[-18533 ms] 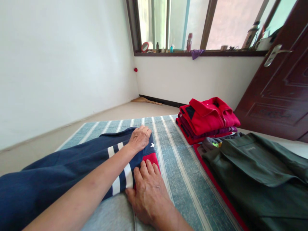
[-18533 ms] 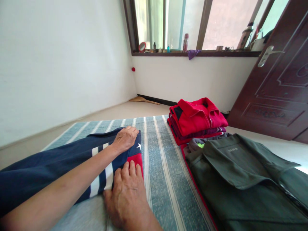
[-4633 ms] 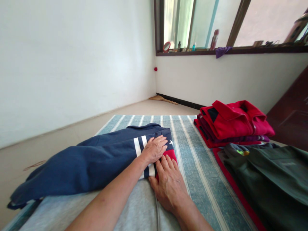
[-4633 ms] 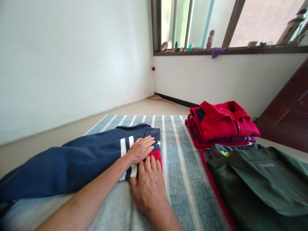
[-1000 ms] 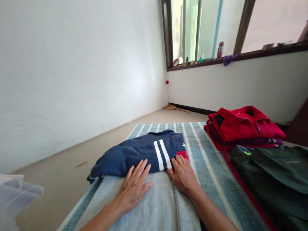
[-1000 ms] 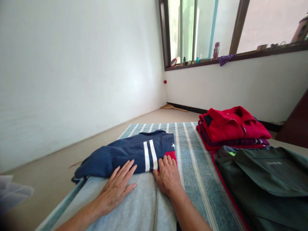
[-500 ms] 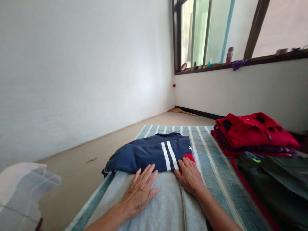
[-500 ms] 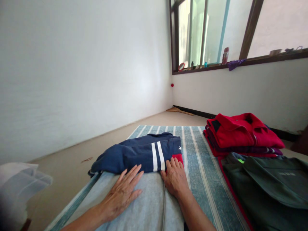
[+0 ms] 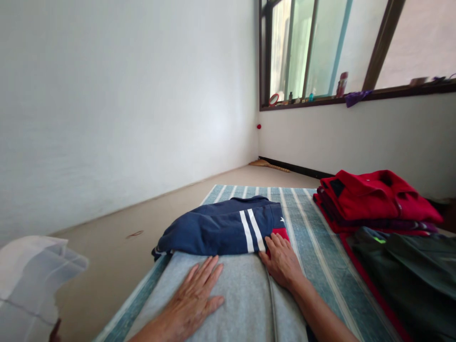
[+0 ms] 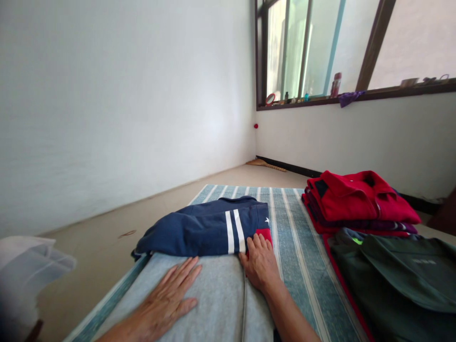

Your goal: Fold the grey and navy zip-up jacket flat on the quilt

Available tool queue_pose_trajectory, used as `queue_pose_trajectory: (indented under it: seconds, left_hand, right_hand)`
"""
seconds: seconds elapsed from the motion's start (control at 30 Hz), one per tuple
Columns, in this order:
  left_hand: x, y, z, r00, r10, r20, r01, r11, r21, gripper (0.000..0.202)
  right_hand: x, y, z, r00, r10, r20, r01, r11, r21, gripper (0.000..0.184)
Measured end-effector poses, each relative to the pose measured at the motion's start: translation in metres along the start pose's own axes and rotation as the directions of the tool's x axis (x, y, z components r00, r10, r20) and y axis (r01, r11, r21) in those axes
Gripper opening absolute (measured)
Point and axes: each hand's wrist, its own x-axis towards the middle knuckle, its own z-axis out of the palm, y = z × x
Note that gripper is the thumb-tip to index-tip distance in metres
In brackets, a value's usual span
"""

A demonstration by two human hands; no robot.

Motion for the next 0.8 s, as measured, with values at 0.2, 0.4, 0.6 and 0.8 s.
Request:
queue_pose_trajectory:
  seconds: [0.2,0.4,0.6,0.8]
  left_hand:
    - [0.000,0.006,-0.003,1.000,-0.021,-0.006,0.020,0.998,-0.064,0.061]
    - [-0.001,0.014,-0.010,0.999,-0.032,0.008,0.033,0.991,-0.133,0.061]
    - [-0.001,0.020,-0.016,0.996,-0.063,0.058,0.072,0.982,-0.177,0.066]
    - [0.000,0.025,-0.021,0.994,-0.069,0.081,0.082,0.980,-0.180,0.067]
  right_hand:
    - [-0.001,0.004,0.004,1.000,-0.025,-0.014,0.024,0.999,-0.042,0.057]
    - [0.000,0.010,0.009,0.998,-0.047,-0.029,0.045,0.996,-0.075,0.054]
    - [-0.002,0.011,0.009,0.997,-0.067,-0.031,0.064,0.993,-0.097,0.055]
    - [0.001,0.007,-0.006,0.994,-0.096,-0.060,0.091,0.993,-0.079,0.050]
